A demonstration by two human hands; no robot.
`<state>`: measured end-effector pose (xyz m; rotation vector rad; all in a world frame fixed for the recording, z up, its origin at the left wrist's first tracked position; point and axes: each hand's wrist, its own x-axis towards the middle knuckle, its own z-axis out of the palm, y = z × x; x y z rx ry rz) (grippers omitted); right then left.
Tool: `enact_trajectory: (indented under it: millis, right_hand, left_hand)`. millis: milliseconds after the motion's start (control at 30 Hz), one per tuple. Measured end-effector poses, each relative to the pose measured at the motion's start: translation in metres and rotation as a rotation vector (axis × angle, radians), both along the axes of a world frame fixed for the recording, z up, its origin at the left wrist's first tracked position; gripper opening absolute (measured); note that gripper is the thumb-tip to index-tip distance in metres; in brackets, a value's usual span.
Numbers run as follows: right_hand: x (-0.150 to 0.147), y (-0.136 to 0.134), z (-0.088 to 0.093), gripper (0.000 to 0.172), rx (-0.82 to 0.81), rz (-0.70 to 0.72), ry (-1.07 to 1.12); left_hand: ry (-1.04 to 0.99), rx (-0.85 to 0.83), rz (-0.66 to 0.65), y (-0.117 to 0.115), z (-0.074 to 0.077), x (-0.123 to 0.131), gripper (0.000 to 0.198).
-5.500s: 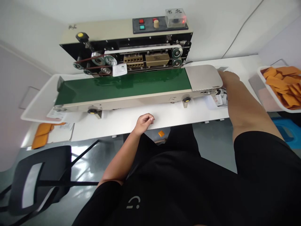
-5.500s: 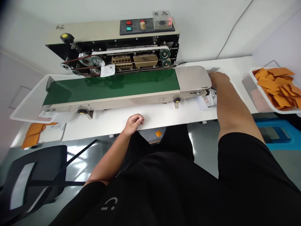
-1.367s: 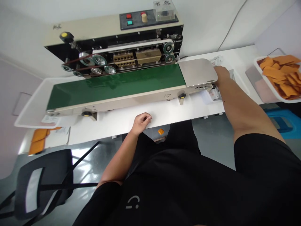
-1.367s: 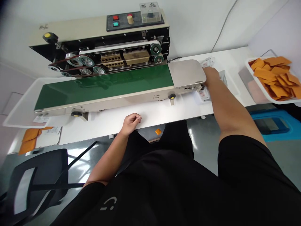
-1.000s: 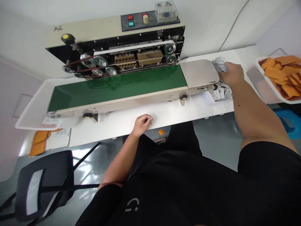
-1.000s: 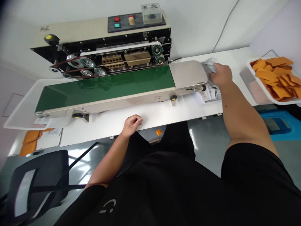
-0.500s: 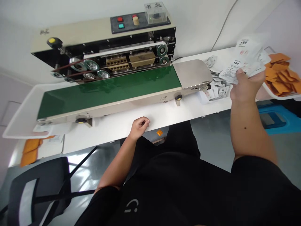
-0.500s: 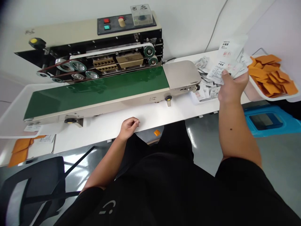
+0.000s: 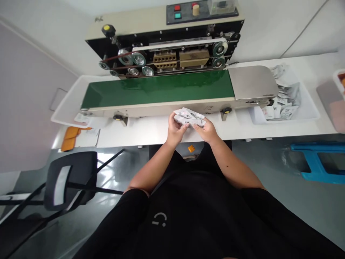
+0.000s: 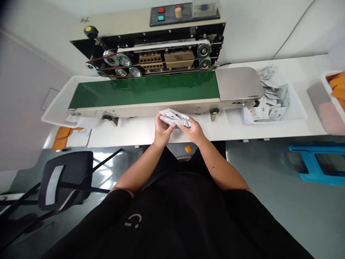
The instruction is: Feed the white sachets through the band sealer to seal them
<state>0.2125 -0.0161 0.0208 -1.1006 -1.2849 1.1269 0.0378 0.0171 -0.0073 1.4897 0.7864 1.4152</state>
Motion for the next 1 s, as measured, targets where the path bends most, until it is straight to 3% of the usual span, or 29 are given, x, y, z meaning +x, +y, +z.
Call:
enact_trajectory:
  millis: [233,433,567,700,867,1000]
  right_hand:
    - [-0.004,0.019,-0.02,0.045,0.102,-0.038,-0.182]
    - [-0.003,0.015,-0.026,0.078,0.013,0.001,-0.108]
    - [-0.001,0.011,-0.029,0.064,0.028,-0.03,-0.133]
    - [0.003,0.007,-0.029,0.045,0.146,-0.123,-0.262]
    - [0.002,0.009,-0.028,0.067,0.103,-0.054,-0.281]
    - [0.002,0.008,-0.027,0.053,0.046,-0.086,-0.336]
  left_hand:
    - [0.051,-0.043,-0.003,0.003,-0.019,-0.012,0.083]
    - [0.193,-0.021,0.008,0.005,-0.019,-0.021,0.092]
    - [0.218,0.005,0.005,0.004,-0.018,-0.02,0.085]
    - [0.23,0.104,-0.01,0.001,-0.021,-0.023,0.08]
    - [0.212,0.007,-0.035,0.002,-0.021,-0.024,0.084]
    - [0.199,-0.061,-0.051,0.005,-0.015,-0.024,0.079]
